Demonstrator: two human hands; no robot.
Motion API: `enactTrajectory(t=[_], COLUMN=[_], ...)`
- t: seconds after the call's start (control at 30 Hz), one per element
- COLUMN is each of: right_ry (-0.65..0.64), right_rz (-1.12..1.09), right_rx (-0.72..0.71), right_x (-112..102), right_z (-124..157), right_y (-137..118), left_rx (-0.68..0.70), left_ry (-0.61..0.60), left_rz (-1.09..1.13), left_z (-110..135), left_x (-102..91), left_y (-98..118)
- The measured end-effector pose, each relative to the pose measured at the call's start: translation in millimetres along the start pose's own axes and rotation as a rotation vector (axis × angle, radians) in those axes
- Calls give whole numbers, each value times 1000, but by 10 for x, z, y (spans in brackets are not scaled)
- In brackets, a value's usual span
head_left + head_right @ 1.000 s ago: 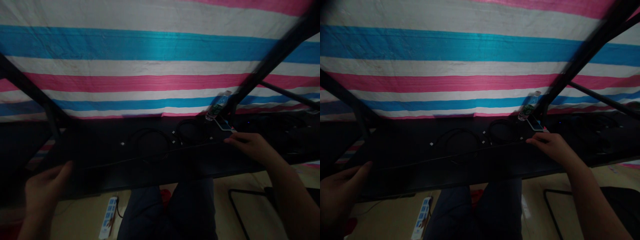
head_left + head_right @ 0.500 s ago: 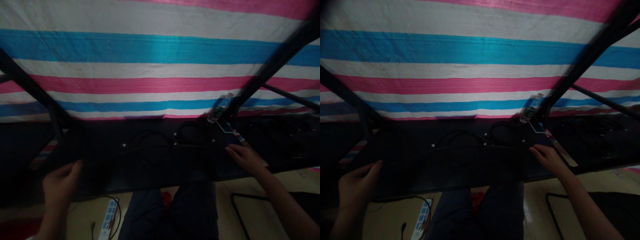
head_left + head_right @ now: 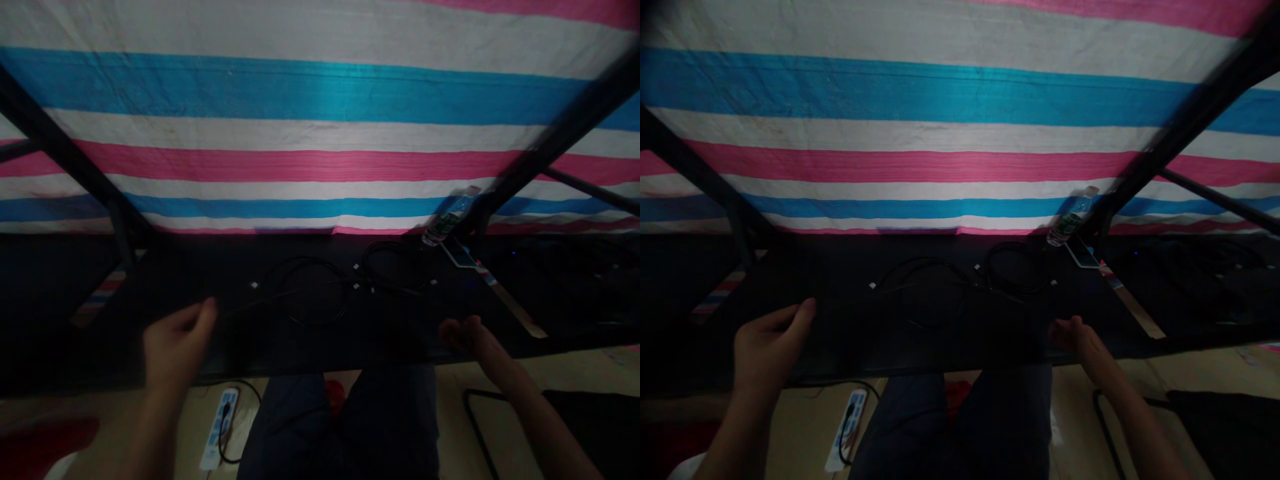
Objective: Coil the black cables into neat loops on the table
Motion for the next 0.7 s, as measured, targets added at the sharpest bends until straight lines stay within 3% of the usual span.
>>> enactTrajectory(t=[0.07, 0.17, 0.33, 0.43, 0.53, 0.6, 0.7], right_ry=[-36, 38, 153, 164, 172, 50, -219], right_rz=[-83, -181, -394, -457, -375, -240, -70], right_rx=[-81, -190, -230, -186, -34, 33, 35], right_x=[59, -80, -474, -682, -812, -718, -381], right_z=[-1, 7, 19, 50, 113, 146, 203], right_y=[-352, -929, -1517, -1477, -1148, -953, -819], left_rx=[63, 120, 149, 119, 87, 68, 49], left_ry=[-34, -101, -187, -139, -127, -155, -181], left_rz=[17, 54, 62, 42, -13, -34, -21], left_z=[74, 154, 222, 185, 144, 141, 168], left_x=[179, 415, 588, 479, 379, 371, 410], left_y=[250, 482, 492, 344, 139, 8, -95])
Point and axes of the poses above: each hand's wrist, its own z-axis away from the middle knuckle, its own x-axis out of the palm, y = z × x, the point moved 10 cm from there along -z, towards the middle knuckle, and after that the axes turned 15 degrees about z, right-handed, at the moved point
